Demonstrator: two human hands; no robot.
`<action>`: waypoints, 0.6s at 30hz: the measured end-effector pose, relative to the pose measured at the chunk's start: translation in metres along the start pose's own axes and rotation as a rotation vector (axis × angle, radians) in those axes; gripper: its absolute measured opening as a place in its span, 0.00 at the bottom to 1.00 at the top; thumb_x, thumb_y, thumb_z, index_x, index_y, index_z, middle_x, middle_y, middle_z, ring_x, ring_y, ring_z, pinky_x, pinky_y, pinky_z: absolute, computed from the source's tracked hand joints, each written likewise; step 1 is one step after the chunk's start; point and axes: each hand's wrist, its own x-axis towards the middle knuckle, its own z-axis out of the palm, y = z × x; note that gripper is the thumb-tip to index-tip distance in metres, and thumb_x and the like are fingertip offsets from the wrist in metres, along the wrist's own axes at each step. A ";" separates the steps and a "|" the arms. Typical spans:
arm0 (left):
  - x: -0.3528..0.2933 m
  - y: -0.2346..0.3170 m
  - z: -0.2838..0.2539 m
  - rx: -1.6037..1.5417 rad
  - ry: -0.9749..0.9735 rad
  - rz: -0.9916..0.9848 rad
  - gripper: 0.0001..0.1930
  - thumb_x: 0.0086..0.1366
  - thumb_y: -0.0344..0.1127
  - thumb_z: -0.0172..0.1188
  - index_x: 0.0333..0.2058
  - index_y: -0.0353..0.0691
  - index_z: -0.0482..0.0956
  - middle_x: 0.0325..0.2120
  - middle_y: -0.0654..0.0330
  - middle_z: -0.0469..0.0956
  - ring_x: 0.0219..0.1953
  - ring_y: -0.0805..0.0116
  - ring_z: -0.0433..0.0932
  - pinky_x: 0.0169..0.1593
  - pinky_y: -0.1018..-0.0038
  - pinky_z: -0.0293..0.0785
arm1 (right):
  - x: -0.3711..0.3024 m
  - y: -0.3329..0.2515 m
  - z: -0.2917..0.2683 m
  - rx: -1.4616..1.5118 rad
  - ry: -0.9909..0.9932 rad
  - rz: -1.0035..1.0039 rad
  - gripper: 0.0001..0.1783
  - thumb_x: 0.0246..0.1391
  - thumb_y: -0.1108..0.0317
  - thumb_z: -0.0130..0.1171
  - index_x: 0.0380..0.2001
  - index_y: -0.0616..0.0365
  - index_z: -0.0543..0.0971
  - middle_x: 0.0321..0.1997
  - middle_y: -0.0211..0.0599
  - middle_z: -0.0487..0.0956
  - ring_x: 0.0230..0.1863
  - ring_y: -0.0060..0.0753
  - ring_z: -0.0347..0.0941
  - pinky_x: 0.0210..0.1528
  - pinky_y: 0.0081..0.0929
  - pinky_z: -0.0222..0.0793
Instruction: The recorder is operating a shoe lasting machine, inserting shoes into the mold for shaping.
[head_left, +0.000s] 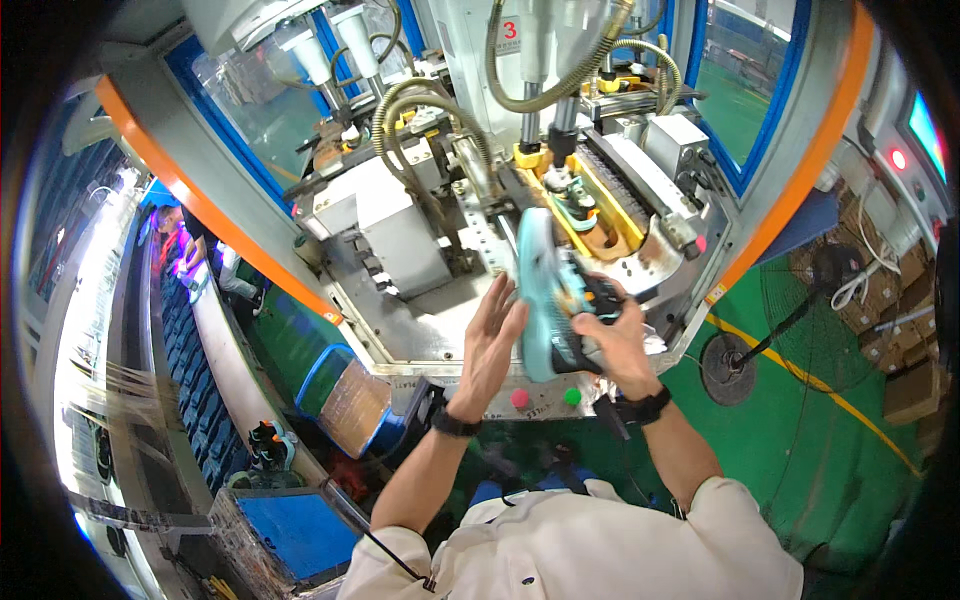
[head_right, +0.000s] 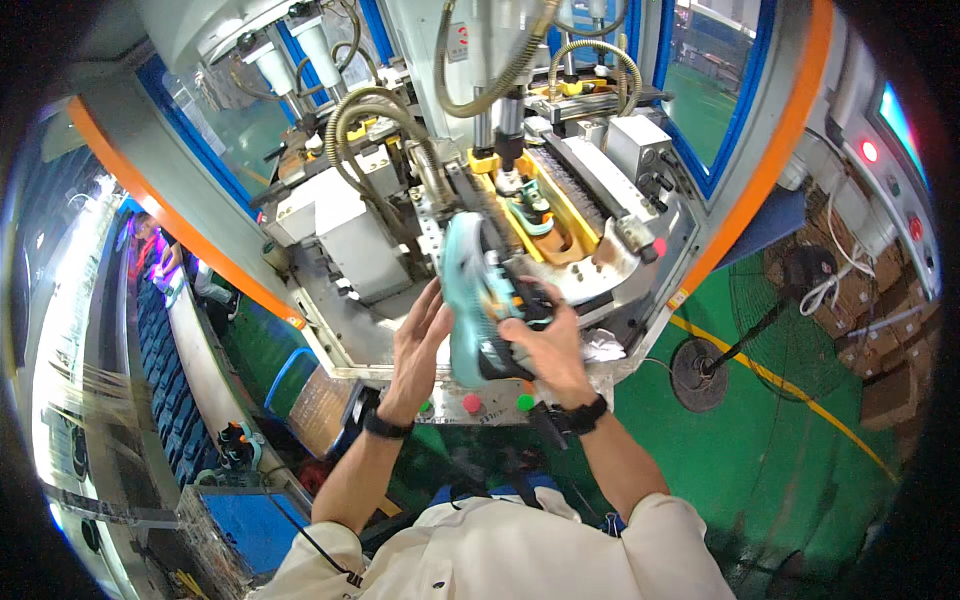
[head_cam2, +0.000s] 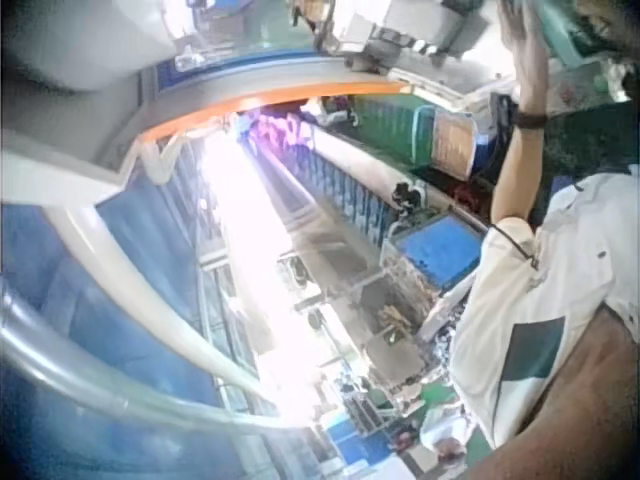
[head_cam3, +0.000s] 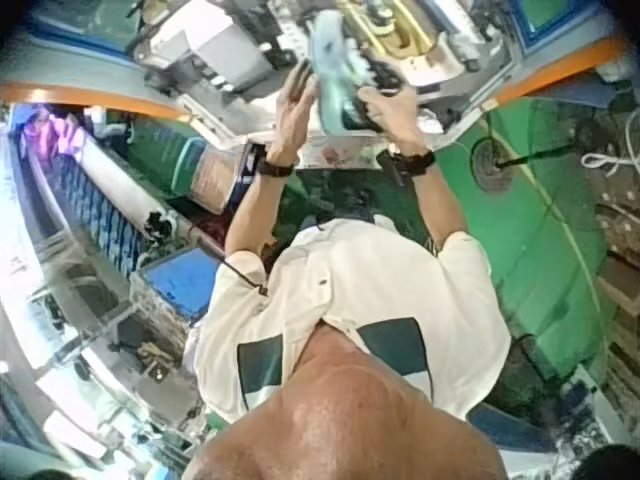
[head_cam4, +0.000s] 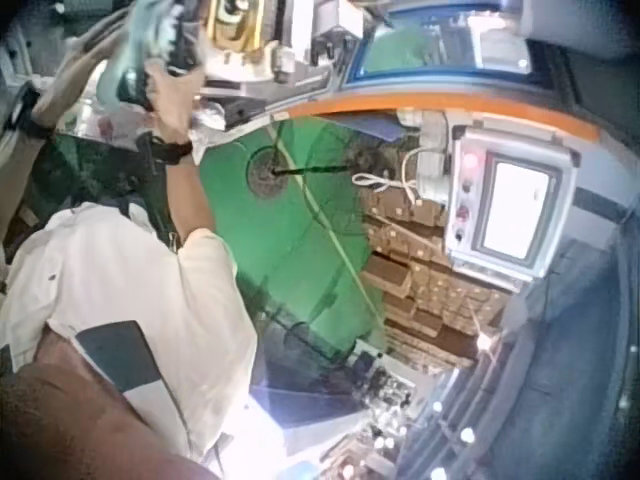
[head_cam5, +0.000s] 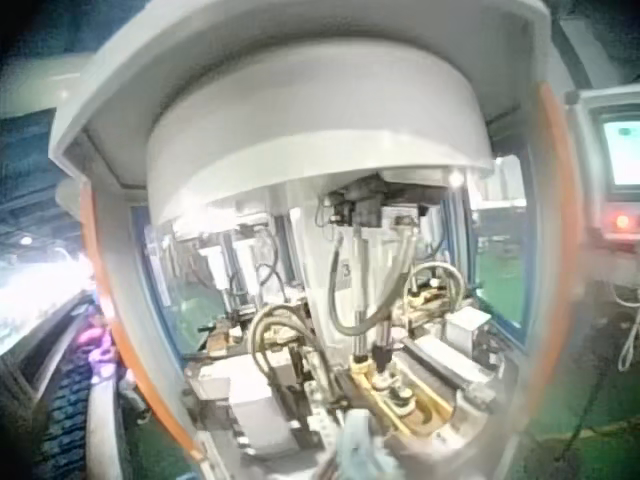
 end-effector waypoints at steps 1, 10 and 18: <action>0.031 -0.012 0.006 0.044 -0.008 -0.069 0.42 0.66 0.45 0.61 0.68 0.29 0.48 0.67 0.41 0.54 0.66 0.55 0.61 0.65 0.66 0.61 | 0.015 0.003 -0.024 -0.010 0.046 -0.010 0.34 0.38 0.73 0.70 0.53 0.62 0.74 0.46 0.33 0.78 0.45 0.24 0.75 0.53 0.24 0.70; 0.283 -0.123 0.025 0.507 0.275 -0.082 0.39 0.58 0.55 0.66 0.55 0.27 0.66 0.46 0.40 0.77 0.49 0.49 0.77 0.53 0.62 0.71 | 0.069 -0.038 -0.111 -0.226 0.474 -0.150 0.32 0.44 0.68 0.68 0.54 0.64 0.72 0.46 0.31 0.75 0.45 0.24 0.72 0.52 0.23 0.68; 0.314 -0.128 -0.027 0.738 0.435 -0.258 0.27 0.50 0.23 0.58 0.52 0.28 0.67 0.45 0.39 0.75 0.51 0.39 0.74 0.55 0.55 0.69 | 0.130 -0.076 -0.080 -0.608 0.475 -0.180 0.30 0.40 0.71 0.66 0.50 0.67 0.73 0.43 0.35 0.77 0.42 0.25 0.73 0.48 0.23 0.70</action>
